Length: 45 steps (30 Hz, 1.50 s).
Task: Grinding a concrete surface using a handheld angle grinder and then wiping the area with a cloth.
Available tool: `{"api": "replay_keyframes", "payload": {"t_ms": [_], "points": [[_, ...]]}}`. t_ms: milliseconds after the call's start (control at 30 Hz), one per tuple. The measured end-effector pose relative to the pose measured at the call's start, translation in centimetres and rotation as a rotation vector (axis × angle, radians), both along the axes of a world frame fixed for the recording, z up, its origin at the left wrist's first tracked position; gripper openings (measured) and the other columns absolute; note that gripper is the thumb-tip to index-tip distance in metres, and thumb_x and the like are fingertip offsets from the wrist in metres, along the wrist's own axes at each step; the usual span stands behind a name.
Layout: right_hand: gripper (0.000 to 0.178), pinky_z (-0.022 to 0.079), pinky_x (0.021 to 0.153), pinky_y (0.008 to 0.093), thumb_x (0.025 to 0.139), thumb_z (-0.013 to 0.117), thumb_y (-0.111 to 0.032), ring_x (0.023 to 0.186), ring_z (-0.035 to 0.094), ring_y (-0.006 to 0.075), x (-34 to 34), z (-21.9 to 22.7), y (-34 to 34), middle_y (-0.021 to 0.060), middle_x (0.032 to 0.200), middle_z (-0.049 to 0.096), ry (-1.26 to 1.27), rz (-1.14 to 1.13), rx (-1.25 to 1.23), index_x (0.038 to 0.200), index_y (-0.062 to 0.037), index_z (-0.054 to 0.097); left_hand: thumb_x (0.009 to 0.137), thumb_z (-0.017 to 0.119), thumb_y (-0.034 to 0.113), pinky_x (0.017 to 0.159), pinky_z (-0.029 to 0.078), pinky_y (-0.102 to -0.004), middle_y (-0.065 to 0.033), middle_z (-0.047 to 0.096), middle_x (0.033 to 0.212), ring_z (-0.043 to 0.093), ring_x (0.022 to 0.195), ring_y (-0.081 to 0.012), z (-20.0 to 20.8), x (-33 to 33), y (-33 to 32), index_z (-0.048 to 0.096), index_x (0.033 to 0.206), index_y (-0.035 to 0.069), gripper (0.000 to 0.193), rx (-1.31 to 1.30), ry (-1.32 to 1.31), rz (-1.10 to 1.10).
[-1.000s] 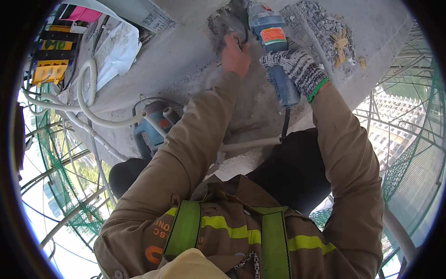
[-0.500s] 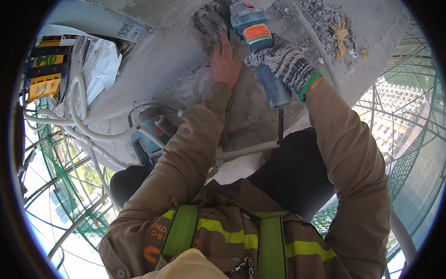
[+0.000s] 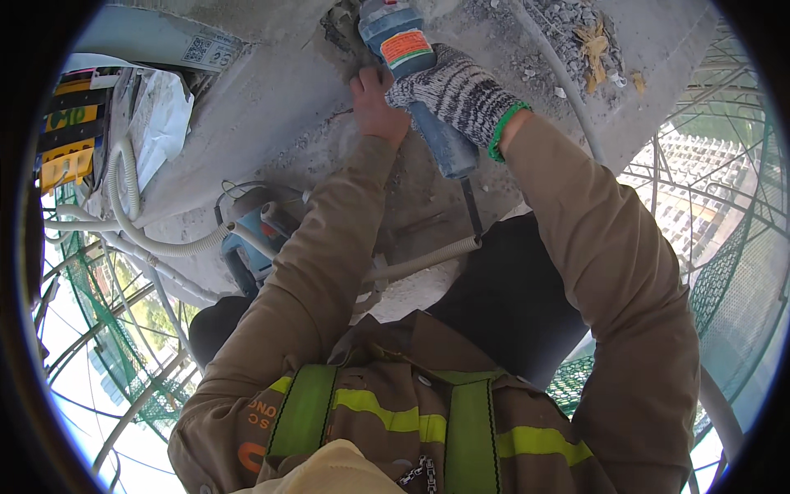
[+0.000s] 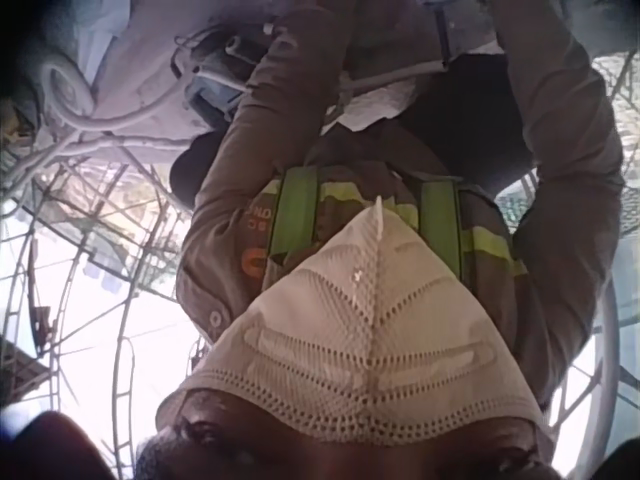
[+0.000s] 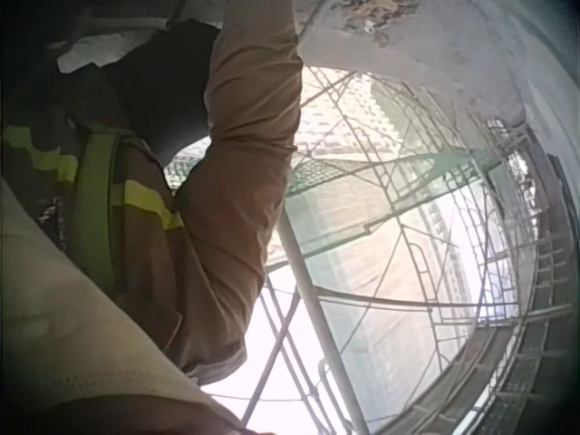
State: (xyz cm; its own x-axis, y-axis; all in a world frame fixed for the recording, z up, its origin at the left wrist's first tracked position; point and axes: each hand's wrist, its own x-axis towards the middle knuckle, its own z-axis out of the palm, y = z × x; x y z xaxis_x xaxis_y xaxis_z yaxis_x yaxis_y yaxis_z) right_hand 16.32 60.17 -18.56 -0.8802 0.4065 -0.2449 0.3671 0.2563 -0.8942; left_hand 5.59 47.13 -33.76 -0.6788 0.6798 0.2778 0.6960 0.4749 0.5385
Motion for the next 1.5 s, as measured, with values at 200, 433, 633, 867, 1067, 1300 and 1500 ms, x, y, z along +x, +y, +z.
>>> {"api": "replay_keyframes", "payload": {"t_ms": [200, 433, 633, 867, 1067, 1300, 1500], "points": [[0.056, 0.06, 0.076, 0.0369, 0.073, 0.089, -0.026, 0.084, 0.073, 0.0216, -1.9, 0.1, -1.3, 0.0127, 0.096, 0.072, -0.148, -0.156, -0.1, 0.119, -0.0043, 0.065, 0.074, 0.067, 0.014, 0.1, 0.038, -0.0466, -0.0103, 0.047, 0.125, 0.046, 0.11, -0.0361, -0.1, 0.6, -0.6, 0.067, 0.128, 0.003, 0.056, -0.219, 0.191, -0.045], [0.053, 0.06, 0.072, 0.036, 0.076, 0.084, -0.026, 0.076, 0.073, 0.0216, -2.2, -0.2, -0.7, 0.0125, 0.095, 0.073, -0.106, -0.108, -0.308, 0.12, -0.0035, 0.065, 0.073, 0.072, 0.027, 0.113, 0.03, -0.0518, -0.0088, 0.043, 0.146, 0.042, 0.128, -0.041, 0.3, 1.2, -1.5, 0.081, 0.087, 0.003, 0.029, -0.318, 0.121, -0.086], [0.055, 0.06, 0.078, 0.0365, 0.077, 0.083, -0.027, 0.081, 0.073, 0.0218, -2.1, -0.5, -1.1, 0.0124, 0.097, 0.074, -0.148, -0.124, -0.166, 0.123, -0.0034, 0.065, 0.074, 0.071, 0.028, 0.126, 0.017, -0.0558, -0.0156, 0.035, 0.156, 0.02, 0.153, -0.0451, -0.3, 1.2, -0.9, 0.077, 0.103, -0.002, 0.042, -0.169, 0.209, -0.115], [0.051, 0.06, 0.072, 0.0371, 0.078, 0.083, -0.022, 0.077, 0.073, 0.0219, -2.9, -0.9, -1.0, 0.0129, 0.095, 0.073, -0.18, -0.128, -0.113, 0.121, -0.0036, 0.063, 0.076, 0.067, 0.019, 0.124, 0.021, -0.0554, -0.0161, 0.036, 0.155, 0.028, 0.148, -0.0445, 1.5, 1.9, -1.7, 0.049, 0.146, 0.0, 0.075, -0.2, 0.123, -0.104], [0.054, 0.059, 0.077, 0.0392, 0.076, 0.085, -0.028, 0.08, 0.074, 0.0257, -2.8, -1.6, -1.2, 0.0148, 0.095, 0.074, -0.133, -0.114, -0.177, 0.119, -0.0021, 0.064, 0.082, 0.061, 0.017, 0.125, 0.019, -0.0557, -0.026, 0.044, 0.151, 0.026, 0.147, -0.0517, 1.9, 2.1, -1.9, 0.061, 0.129, -0.003, 0.051, -0.398, -0.005, -0.124], [0.064, 0.057, 0.09, 0.0429, 0.073, 0.085, -0.036, 0.099, 0.073, 0.0336, -3.5, -3.0, -0.9, 0.0219, 0.107, 0.073, -0.132, -0.111, -0.114, 0.121, 0.0001, 0.064, 0.086, 0.062, 0.039, 0.129, 0.013, -0.0523, -0.0202, 0.044, 0.153, 0.027, 0.15, -0.0457, 0.4, 2.6, -2.1, 0.046, 0.151, 0.003, 0.076, -0.374, 0.165, -0.16], [0.048, 0.06, 0.066, 0.0381, 0.082, 0.083, -0.019, 0.07, 0.072, 0.0235, -3.6, -3.3, -1.0, 0.0135, 0.091, 0.071, -0.146, -0.126, -0.063, 0.121, -0.0035, 0.059, 0.084, 0.058, 0.017, 0.127, 0.015, -0.0562, -0.0215, 0.029, 0.164, 0.019, 0.155, -0.045, 0.8, 3.0, -2.5, 0.041, 0.154, 0.005, 0.074, -0.175, 0.019, -0.134]]}}
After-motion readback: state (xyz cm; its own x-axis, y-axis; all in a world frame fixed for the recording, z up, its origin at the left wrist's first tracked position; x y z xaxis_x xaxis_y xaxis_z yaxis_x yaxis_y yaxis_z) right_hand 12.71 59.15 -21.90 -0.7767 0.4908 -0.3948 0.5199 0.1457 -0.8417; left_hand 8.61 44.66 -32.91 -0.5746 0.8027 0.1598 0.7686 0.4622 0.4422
